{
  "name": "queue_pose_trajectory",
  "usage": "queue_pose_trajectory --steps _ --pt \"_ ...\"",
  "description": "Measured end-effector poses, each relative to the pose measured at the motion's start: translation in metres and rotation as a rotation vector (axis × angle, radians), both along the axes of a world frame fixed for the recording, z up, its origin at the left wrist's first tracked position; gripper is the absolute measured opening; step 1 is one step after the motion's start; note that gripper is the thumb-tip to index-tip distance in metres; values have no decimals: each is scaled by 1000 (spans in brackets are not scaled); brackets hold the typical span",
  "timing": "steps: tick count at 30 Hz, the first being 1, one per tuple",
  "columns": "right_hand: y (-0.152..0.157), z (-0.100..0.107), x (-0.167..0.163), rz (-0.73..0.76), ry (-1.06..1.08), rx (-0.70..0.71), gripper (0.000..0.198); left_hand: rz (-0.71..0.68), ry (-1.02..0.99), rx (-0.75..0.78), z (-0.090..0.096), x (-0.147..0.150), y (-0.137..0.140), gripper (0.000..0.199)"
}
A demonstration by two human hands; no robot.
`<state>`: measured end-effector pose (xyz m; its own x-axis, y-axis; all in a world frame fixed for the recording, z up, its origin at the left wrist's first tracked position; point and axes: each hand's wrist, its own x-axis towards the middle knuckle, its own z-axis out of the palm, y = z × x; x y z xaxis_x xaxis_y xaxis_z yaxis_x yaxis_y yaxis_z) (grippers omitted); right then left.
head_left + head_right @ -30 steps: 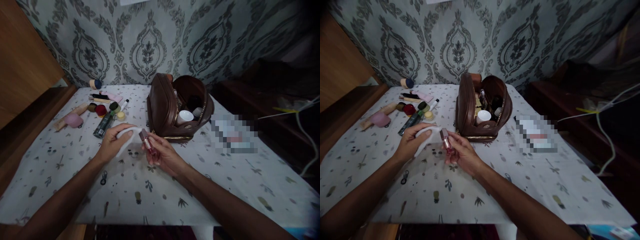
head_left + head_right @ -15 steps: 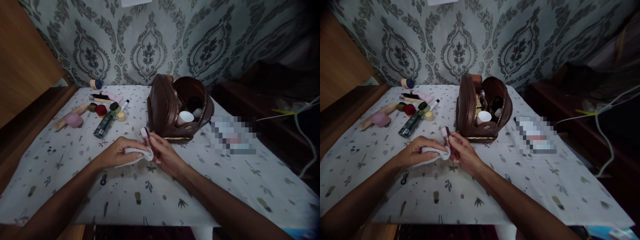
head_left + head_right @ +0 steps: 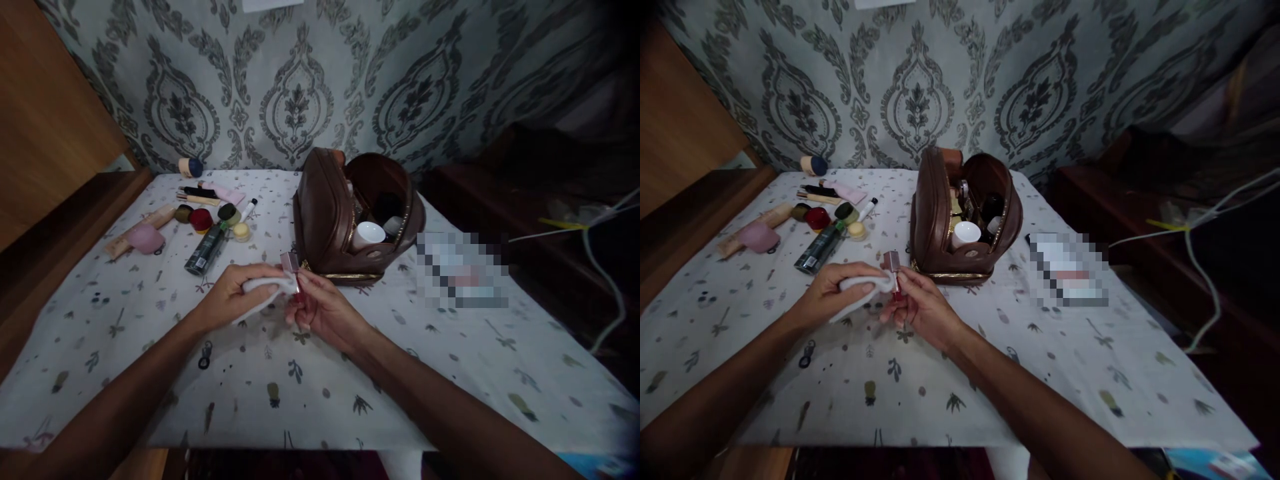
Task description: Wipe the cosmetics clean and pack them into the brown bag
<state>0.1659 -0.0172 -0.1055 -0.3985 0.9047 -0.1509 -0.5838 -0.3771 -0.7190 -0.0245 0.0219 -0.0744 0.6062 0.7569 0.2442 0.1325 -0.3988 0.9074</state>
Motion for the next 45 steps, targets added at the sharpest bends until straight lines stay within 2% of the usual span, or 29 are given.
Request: queue_pose_trajectory --steps 3,6,9,12,16,18,22,26,30,33,36,39,45 --pt "1 -3 0 -32 -8 -18 36 -216 11 -90 5 0 -3 27" --pt "1 -3 -1 -68 -37 -24 38 -274 -18 -152 9 -1 -4 25" --pt "1 -1 -2 -105 -50 -17 37 -155 -47 -163 8 -2 -2 21" --pt "0 0 -1 -44 -81 15 37 80 -125 -190 5 -2 2 19" --pt "0 -4 0 7 -150 89 40 364 -238 -348 0 -3 9 26" --pt "0 -7 0 -7 -176 142 40 408 -243 -402 -2 -3 10 30" --pt "-4 -4 -2 44 -167 250 41 341 -202 -438 0 -1 6 37" --pt "-10 16 8 95 -158 301 49 315 -180 -433 2 0 1 38" --pt "-10 57 43 -23 -221 450 73 339 -63 -429 -1 1 1 42" --pt "-3 93 80 -190 -390 576 61 287 45 -380 -9 4 3 42" --pt "10 116 113 -360 -581 673 51 241 140 -295 -19 6 7 40" --pt "25 120 135 -446 -803 796 46 259 259 -245 -30 3 10 37" --pt "40 102 158 -496 -1161 1038 40 343 504 -182 -55 -16 12 44"
